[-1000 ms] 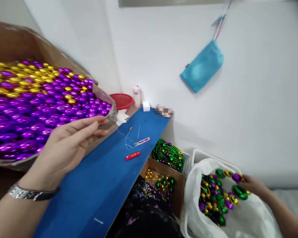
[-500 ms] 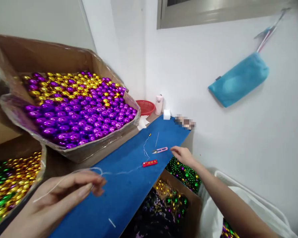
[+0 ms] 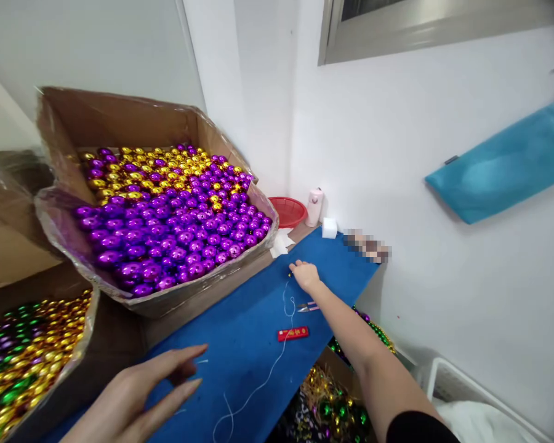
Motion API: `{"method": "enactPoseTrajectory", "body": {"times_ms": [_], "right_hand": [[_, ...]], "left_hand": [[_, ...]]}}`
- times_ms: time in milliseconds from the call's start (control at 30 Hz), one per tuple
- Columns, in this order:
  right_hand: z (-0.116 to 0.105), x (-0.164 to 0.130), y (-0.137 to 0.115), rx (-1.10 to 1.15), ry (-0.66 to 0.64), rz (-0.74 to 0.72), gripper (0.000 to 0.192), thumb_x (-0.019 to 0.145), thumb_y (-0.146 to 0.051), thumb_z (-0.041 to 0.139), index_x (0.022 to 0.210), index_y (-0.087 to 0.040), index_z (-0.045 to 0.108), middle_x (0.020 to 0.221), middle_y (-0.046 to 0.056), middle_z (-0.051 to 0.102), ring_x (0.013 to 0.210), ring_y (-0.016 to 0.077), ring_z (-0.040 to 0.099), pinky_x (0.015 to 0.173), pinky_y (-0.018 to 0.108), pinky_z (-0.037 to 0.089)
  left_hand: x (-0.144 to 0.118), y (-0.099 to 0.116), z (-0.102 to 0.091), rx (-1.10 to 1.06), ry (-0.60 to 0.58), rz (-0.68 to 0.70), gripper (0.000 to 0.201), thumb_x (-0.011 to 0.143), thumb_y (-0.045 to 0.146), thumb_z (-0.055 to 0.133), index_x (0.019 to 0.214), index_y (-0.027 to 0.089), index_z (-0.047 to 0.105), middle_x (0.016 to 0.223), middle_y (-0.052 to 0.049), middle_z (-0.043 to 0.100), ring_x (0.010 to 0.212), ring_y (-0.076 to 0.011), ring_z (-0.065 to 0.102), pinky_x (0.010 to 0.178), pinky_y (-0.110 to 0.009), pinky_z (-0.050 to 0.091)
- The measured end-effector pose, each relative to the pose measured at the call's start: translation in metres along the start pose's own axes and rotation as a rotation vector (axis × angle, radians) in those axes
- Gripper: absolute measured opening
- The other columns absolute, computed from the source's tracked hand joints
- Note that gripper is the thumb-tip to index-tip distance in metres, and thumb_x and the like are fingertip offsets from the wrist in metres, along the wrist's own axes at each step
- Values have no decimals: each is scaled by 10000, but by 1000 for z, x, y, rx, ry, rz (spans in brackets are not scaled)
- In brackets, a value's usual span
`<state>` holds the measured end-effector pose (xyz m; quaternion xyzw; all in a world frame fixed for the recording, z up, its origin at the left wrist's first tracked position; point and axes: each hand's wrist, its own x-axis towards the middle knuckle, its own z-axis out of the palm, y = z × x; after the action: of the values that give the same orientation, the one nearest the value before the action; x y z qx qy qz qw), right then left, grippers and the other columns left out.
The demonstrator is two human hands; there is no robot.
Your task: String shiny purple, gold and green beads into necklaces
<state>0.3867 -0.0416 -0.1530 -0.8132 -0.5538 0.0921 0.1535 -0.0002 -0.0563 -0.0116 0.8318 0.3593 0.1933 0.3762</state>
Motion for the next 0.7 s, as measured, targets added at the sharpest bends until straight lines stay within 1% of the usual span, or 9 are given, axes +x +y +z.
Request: {"method": "enactPoseTrajectory", "body": {"times_ms": [67, 100, 167, 233, 300, 367, 500, 600, 700], "right_hand": [[4, -7, -2, 52, 2, -39, 255, 918, -302, 543, 1134, -168, 558, 1143, 68, 575, 963, 189, 594, 820, 388, 506], [7, -12, -4, 83, 4, -58, 256, 918, -302, 543, 1134, -166, 557, 1133, 67, 579, 952, 186, 598, 811, 383, 510], [13, -25, -8, 149, 14, -80, 259, 920, -302, 540, 1136, -158, 554, 1110, 64, 588, 920, 177, 608, 784, 369, 521], [16, -36, -10, 198, 30, -67, 261, 922, -300, 538, 1137, -152, 551, 1090, 62, 595, 889, 168, 616, 757, 354, 530], [16, -41, -6, 218, 53, -12, 264, 924, -301, 535, 1142, -153, 548, 1089, 61, 595, 887, 168, 616, 758, 354, 530], [11, -38, -1, 210, 76, 74, 267, 924, -305, 533, 1149, -160, 545, 1103, 64, 590, 908, 174, 611, 780, 366, 522], [4, -20, -2, 188, 80, 219, 291, 919, -327, 537, 1155, -158, 542, 1127, 71, 579, 949, 192, 599, 812, 396, 506], [7, -9, -20, 225, 42, 234, 315, 912, -336, 546, 1175, -161, 531, 1171, 78, 557, 992, 208, 582, 839, 418, 492], [12, -8, -34, 343, 1, 207, 298, 912, -312, 549, 1173, -169, 536, 1203, 79, 541, 1022, 212, 568, 858, 424, 483]], "left_hand": [[20, 11, 17, -89, -154, -38, 359, 709, 401, 687, 1061, 333, 683, 984, -5, 717, 910, -252, 663, 796, -285, 537], [31, 15, 27, -168, -189, -62, 349, 748, 413, 650, 1081, 309, 672, 1011, -18, 709, 937, -251, 652, 818, -298, 526], [56, 22, 48, -350, -185, -119, 361, 785, 432, 608, 1092, 248, 658, 1032, -55, 699, 980, -254, 633, 852, -325, 505], [78, 25, 70, -509, -123, -160, 389, 787, 441, 604, 1075, 184, 651, 1027, -94, 693, 978, -252, 628, 856, -340, 495], [95, 26, 89, -607, -86, -181, 405, 771, 437, 625, 1053, 147, 644, 1008, -118, 688, 927, -238, 637, 825, -336, 496], [106, 26, 103, -665, -91, -192, 406, 753, 425, 648, 1038, 135, 640, 991, -122, 686, 879, -219, 639, 788, -322, 496], [112, 25, 120, -721, -141, -225, 387, 735, 396, 680, 1023, 140, 642, 975, -112, 684, 854, -201, 636, 769, -305, 483], [112, 17, 125, -791, -129, -290, 378, 702, 381, 718, 989, 141, 661, 937, -104, 688, 801, -188, 637, 733, -292, 478], [116, 5, 128, -853, -89, -341, 374, 687, 380, 735, 967, 142, 667, 903, -98, 686, 758, -172, 630, 705, -285, 476]]}}
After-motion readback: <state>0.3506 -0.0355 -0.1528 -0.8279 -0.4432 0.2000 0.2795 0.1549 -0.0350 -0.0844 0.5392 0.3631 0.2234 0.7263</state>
